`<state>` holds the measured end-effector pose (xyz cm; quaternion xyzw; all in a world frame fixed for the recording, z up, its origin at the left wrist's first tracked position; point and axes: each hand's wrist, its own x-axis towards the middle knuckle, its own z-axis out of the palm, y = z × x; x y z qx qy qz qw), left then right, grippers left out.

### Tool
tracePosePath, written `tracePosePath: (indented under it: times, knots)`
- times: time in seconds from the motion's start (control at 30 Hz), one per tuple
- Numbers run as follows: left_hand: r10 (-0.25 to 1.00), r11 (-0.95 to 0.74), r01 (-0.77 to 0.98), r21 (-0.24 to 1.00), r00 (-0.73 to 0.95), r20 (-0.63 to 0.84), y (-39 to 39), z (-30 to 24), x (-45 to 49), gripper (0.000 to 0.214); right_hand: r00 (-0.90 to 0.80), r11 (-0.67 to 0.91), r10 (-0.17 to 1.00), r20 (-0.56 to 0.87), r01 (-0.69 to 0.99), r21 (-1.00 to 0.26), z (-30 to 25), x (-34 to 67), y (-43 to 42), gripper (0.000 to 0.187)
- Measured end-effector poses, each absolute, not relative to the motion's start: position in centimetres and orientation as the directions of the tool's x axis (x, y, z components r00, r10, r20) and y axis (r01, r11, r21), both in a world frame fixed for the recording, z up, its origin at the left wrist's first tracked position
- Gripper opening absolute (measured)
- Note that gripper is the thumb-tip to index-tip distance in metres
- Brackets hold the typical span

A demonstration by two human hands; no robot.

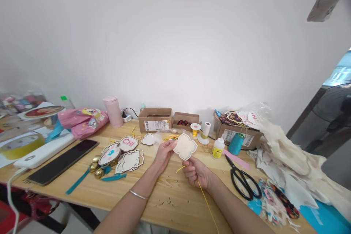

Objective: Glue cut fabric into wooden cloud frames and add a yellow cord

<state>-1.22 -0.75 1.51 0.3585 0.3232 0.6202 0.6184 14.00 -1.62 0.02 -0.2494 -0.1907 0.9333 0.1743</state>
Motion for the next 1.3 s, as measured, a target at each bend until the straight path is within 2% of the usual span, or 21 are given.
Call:
tracePosePath:
  times: [0.33, 0.5, 0.6, 0.73, 0.8, 0.87, 1.0, 1.1, 1.3]
  knots:
    - [0.997, -0.013, -0.547, 0.837, 0.056, 0.052, -1.1, 1.8, -0.7, 0.020, -0.780, -0.830, 0.477, -0.404, -0.249, -0.499, -0.3, 14.2, -1.8, 0.035]
    - [0.995, -0.011, -0.566, 0.825, 0.077, 0.066, -1.4, 1.4, -0.7, 0.017, -0.724, -0.769, 0.546, -0.422, -0.233, -0.596, -0.3, 14.3, -2.1, 0.028]
    - [0.993, 0.001, -0.571, 0.821, 0.099, 0.068, -1.5, 1.3, -0.8, 0.016, -0.658, -0.683, 0.632, -0.409, -0.224, -0.695, -0.4, 14.2, -2.1, 0.024]
    - [0.989, 0.058, -0.604, 0.795, 0.144, 0.037, -1.4, 1.6, -1.2, 0.030, -0.438, -0.426, 0.855, -0.278, -0.288, -0.857, -0.6, 14.3, -1.4, 0.030]
    - [0.979, 0.173, -0.644, 0.745, 0.194, -0.059, -1.2, 1.9, -1.4, 0.037, -0.266, -0.251, 0.949, -0.171, -0.306, -0.918, -0.6, 14.5, -0.9, 0.037]
    - [0.955, 0.289, -0.668, 0.686, 0.248, -0.161, -1.0, 2.0, -1.5, 0.040, -0.098, -0.087, 0.993, -0.062, -0.282, -0.956, -0.4, 14.7, -0.6, 0.044]
    - [0.943, 0.328, -0.654, 0.682, 0.269, -0.196, -0.8, 1.7, -1.5, 0.024, 0.092, 0.123, 0.990, 0.109, -0.158, -0.980, 0.1, 14.9, -0.6, 0.046]
    - [0.955, 0.289, -0.644, 0.709, 0.244, -0.168, -0.7, 1.0, -1.1, 0.014, 0.119, 0.191, 0.976, 0.182, -0.071, -0.979, 0.2, 14.9, -0.8, 0.042]
    - [0.963, 0.258, -0.620, 0.741, 0.222, -0.150, -0.8, 0.5, -1.0, 0.017, 0.158, 0.267, 0.951, 0.265, 0.009, -0.964, -0.1, 15.2, -0.7, 0.040]
